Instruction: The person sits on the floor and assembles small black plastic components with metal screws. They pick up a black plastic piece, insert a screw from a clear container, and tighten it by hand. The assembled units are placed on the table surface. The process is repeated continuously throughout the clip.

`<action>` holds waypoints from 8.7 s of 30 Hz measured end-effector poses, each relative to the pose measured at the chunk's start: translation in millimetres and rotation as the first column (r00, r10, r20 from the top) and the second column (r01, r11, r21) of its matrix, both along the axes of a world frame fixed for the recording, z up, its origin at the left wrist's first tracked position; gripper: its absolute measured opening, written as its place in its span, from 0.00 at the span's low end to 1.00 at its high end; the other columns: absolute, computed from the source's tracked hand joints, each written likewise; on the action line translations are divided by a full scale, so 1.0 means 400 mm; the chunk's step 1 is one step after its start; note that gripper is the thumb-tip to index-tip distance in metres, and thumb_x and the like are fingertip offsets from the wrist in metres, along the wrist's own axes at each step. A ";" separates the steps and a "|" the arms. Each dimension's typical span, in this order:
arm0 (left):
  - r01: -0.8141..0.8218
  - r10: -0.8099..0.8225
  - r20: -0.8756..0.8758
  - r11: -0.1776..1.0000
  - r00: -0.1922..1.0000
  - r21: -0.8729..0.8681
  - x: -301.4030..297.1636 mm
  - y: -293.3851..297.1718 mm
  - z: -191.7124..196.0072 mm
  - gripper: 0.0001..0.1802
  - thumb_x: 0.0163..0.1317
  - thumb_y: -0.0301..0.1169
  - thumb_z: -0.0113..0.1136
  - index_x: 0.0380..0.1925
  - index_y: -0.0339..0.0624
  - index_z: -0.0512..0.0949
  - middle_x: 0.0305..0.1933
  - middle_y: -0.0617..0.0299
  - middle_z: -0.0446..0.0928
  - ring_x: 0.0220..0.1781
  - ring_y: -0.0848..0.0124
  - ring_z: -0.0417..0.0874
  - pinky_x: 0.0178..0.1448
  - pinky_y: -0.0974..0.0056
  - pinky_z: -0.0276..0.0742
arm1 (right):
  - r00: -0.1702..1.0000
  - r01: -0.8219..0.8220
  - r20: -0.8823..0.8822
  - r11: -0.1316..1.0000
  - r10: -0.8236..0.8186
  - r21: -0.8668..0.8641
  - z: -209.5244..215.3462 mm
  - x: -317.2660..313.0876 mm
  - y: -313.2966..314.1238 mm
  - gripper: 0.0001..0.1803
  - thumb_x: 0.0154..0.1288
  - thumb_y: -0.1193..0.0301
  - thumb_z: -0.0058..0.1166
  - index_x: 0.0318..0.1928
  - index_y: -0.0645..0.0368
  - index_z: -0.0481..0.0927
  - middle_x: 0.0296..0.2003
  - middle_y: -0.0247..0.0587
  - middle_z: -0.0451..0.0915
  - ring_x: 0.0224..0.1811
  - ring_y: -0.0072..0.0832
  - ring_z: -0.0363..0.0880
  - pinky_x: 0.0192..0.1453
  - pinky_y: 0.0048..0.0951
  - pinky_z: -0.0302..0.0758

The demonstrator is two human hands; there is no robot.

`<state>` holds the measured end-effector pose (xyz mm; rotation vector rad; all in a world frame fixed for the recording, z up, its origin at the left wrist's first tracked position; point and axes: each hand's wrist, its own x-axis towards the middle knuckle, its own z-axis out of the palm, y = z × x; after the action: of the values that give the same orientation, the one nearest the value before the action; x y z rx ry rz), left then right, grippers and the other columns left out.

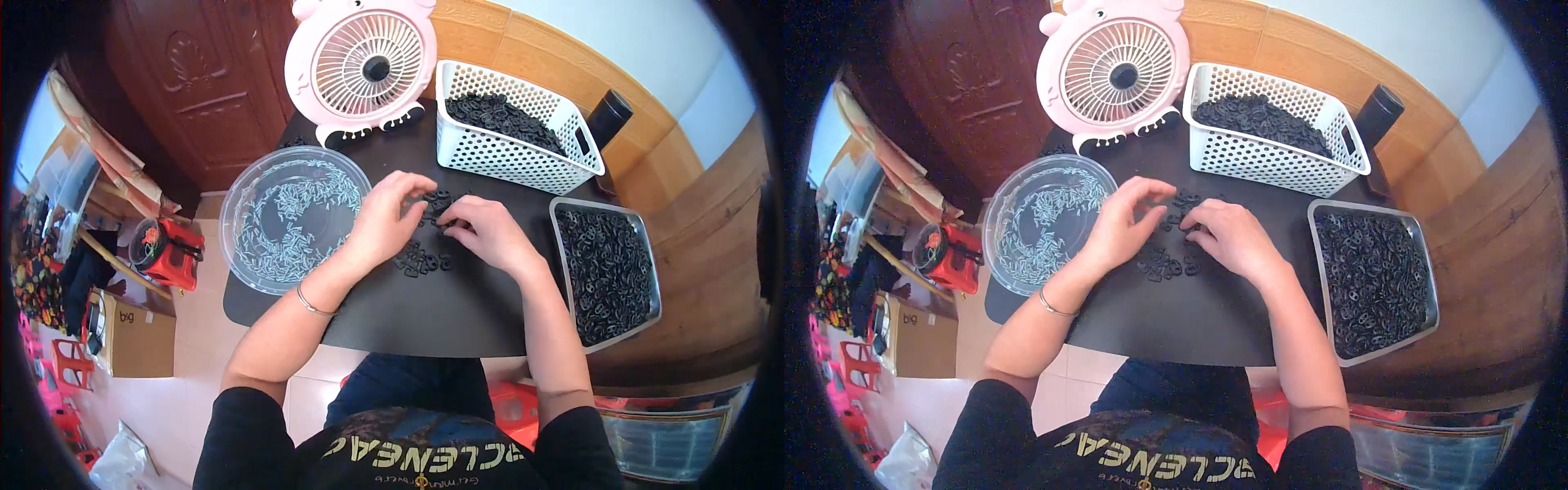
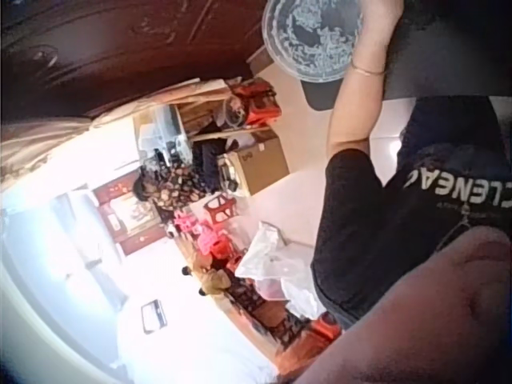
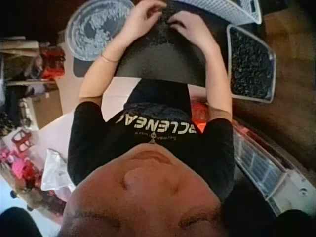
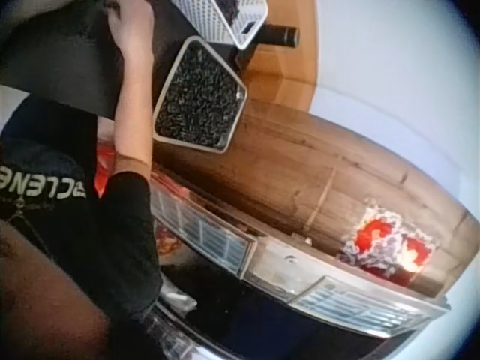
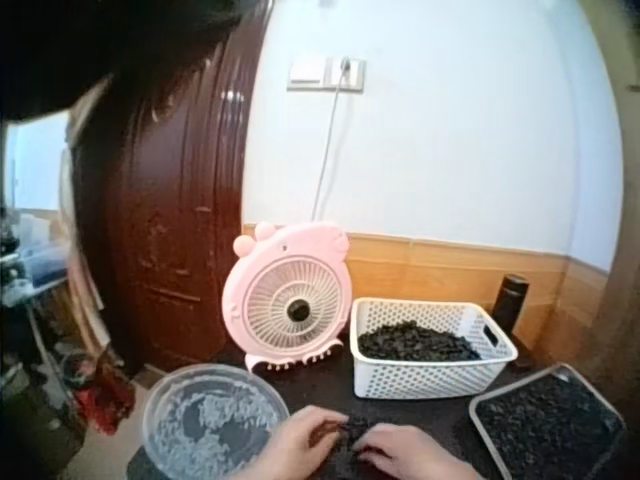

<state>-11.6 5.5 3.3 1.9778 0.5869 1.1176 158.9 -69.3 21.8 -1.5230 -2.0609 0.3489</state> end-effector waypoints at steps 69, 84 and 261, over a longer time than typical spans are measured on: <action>0.092 0.181 -0.516 0.883 0.837 0.460 -0.146 0.024 0.061 0.06 0.41 0.22 0.59 0.23 0.38 0.76 0.23 0.59 0.73 0.27 0.64 0.77 0.28 0.66 0.72 | 0.968 0.128 -0.217 0.992 -0.129 -0.020 -0.059 -0.013 -0.017 0.08 0.50 0.75 0.56 0.33 0.59 0.76 0.27 0.38 0.76 0.24 0.26 0.75 0.30 0.26 0.71; 0.221 -0.329 -0.237 0.894 0.914 -0.391 0.031 0.016 0.071 0.04 0.46 0.24 0.61 0.24 0.35 0.80 0.23 0.66 0.77 0.23 0.84 0.71 0.27 0.75 0.68 | 0.795 0.100 -0.606 0.986 0.003 0.135 -0.047 0.011 -0.014 0.07 0.53 0.80 0.54 0.34 0.59 0.79 0.29 0.33 0.76 0.27 0.17 0.74 0.30 0.16 0.70; 0.371 -0.033 0.428 0.562 0.903 -0.740 0.013 0.003 0.006 0.10 0.57 0.24 0.54 0.40 0.37 0.73 0.32 0.63 0.76 0.33 0.76 0.78 0.40 0.76 0.75 | 0.903 0.267 0.309 0.953 -0.299 0.144 -0.031 -0.011 0.014 0.08 0.47 0.76 0.55 0.32 0.56 0.76 0.29 0.38 0.76 0.37 0.36 0.74 0.41 0.36 0.72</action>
<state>-6.5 6.7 5.7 0.9524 0.5084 0.8083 154.5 -63.7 9.3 -1.8897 -2.0163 -0.1269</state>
